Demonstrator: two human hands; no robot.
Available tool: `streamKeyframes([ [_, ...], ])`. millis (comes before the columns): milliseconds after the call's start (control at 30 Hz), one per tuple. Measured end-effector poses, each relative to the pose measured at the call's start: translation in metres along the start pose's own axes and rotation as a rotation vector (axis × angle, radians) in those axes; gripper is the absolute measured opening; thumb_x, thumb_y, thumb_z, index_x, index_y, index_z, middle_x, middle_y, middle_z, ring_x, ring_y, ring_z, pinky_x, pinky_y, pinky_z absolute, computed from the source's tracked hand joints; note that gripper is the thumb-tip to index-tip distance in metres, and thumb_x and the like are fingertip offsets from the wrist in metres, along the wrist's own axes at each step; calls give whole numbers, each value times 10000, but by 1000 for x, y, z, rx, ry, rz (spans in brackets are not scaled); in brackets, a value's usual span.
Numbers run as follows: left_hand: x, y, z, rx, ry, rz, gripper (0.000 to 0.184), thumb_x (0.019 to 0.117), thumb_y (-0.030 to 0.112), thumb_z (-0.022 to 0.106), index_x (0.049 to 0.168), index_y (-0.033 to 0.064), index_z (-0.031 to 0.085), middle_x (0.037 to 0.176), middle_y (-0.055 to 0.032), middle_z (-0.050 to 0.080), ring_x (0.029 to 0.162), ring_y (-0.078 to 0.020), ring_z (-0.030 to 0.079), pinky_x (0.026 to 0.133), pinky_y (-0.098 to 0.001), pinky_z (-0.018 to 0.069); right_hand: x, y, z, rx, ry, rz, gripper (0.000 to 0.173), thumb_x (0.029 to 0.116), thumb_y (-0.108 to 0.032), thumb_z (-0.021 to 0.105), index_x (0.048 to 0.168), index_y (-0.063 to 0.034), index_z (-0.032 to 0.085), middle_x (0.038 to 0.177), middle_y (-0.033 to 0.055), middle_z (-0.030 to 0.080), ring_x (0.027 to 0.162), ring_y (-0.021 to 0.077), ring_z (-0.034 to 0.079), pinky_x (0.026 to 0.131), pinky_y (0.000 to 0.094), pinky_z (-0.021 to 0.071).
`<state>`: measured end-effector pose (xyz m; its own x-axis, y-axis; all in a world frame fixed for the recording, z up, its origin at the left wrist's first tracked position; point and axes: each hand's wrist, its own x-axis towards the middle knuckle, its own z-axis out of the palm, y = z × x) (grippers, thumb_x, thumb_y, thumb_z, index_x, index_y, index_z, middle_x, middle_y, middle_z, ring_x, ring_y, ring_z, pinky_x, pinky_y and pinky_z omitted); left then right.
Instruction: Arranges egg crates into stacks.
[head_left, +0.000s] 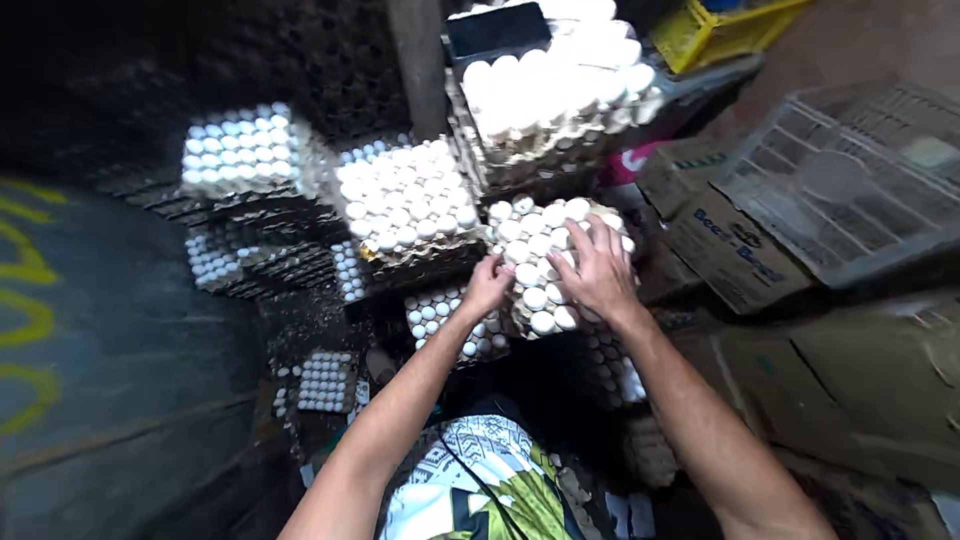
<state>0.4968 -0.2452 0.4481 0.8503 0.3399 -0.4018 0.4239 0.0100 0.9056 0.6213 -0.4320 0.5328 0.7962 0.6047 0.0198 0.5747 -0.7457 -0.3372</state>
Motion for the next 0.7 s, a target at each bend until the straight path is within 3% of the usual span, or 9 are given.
streamKeyframes([
  [33, -10, -5, -6, -21, -1, 9, 561, 1024, 374, 604, 1486, 90, 461, 1259, -189, 648, 1045, -304, 685, 851, -508, 599, -2, -2, 12, -37, -18, -31, 731, 966, -739, 416, 1559, -311, 430, 1662, 99, 307, 1498, 409, 311, 1097, 729, 330],
  [100, -34, -31, -29, -43, -14, 3, 549, 1007, 302, 643, 1461, 38, 483, 1272, -197, 636, 1066, -276, 675, 889, -459, 592, -3, 3, 41, -108, -33, -72, 730, 970, -761, 349, 1600, -393, 336, 1710, 53, 214, 1552, 398, 210, 1125, 804, 193],
  [167, -68, -75, -63, -59, 6, -87, 483, 1019, 296, 622, 1411, 26, 546, 1311, -192, 624, 1115, -255, 658, 946, -436, 563, 2, 9, 60, -140, -10, -116, 755, 973, -767, 328, 1610, -363, 328, 1702, 86, 233, 1551, 430, 196, 1120, 831, 125],
  [267, -132, -164, -111, -264, 204, -410, 421, 1038, 304, 586, 1349, 21, 598, 1291, -195, 637, 1097, -282, 660, 933, -472, 555, 4, 7, 54, -135, -59, -106, 808, 976, -775, 297, 1630, -301, 290, 1702, 137, 207, 1553, 468, 130, 1123, 826, 94],
  [333, -184, -226, -138, -489, 458, -640, 474, 1047, 337, 563, 1412, 35, 542, 1298, -214, 629, 1091, -323, 657, 924, -496, 548, -1, -1, 48, -86, -27, -104, 786, 1002, -715, 345, 1612, -221, 348, 1679, 192, 239, 1539, 469, 188, 1161, 772, 135],
  [433, -265, -317, -162, -577, 860, -880, 473, 1062, 346, 517, 1417, 34, 524, 1277, -236, 625, 1048, -340, 655, 888, -504, 544, -11, -40, 41, 98, 144, -235, 606, 1039, -503, 509, 1448, -59, 561, 1536, 246, 462, 1475, 404, 376, 1237, 549, 251],
  [500, -320, -355, -163, -512, 993, -1034, 461, 1064, 322, 511, 1383, -10, 540, 1273, -267, 611, 1050, -367, 647, 891, -524, 543, -17, -82, 51, 273, 175, -397, 451, 1043, -345, 544, 1313, 4, 637, 1371, 248, 603, 1368, 386, 507, 1197, 499, 334],
  [600, -373, -372, -158, -601, 1014, -1184, 521, 1063, 355, 520, 1454, 14, 474, 1361, -260, 574, 1122, -373, 627, 923, -520, 527, -34, -169, 93, 591, -70, -545, 327, 1034, -225, 552, 1186, 24, 698, 1183, 209, 695, 1169, 317, 642, 1050, 462, 502],
  [700, -386, -385, -159, -716, 1002, -1170, 555, 1069, 386, 512, 1502, 50, 427, 1440, -231, 540, 1212, -364, 614, 973, -511, 533, -63, -251, 165, 827, -449, -537, 313, 1027, -260, 556, 1159, -34, 728, 1139, 114, 724, 1092, 213, 684, 974, 448, 574],
])
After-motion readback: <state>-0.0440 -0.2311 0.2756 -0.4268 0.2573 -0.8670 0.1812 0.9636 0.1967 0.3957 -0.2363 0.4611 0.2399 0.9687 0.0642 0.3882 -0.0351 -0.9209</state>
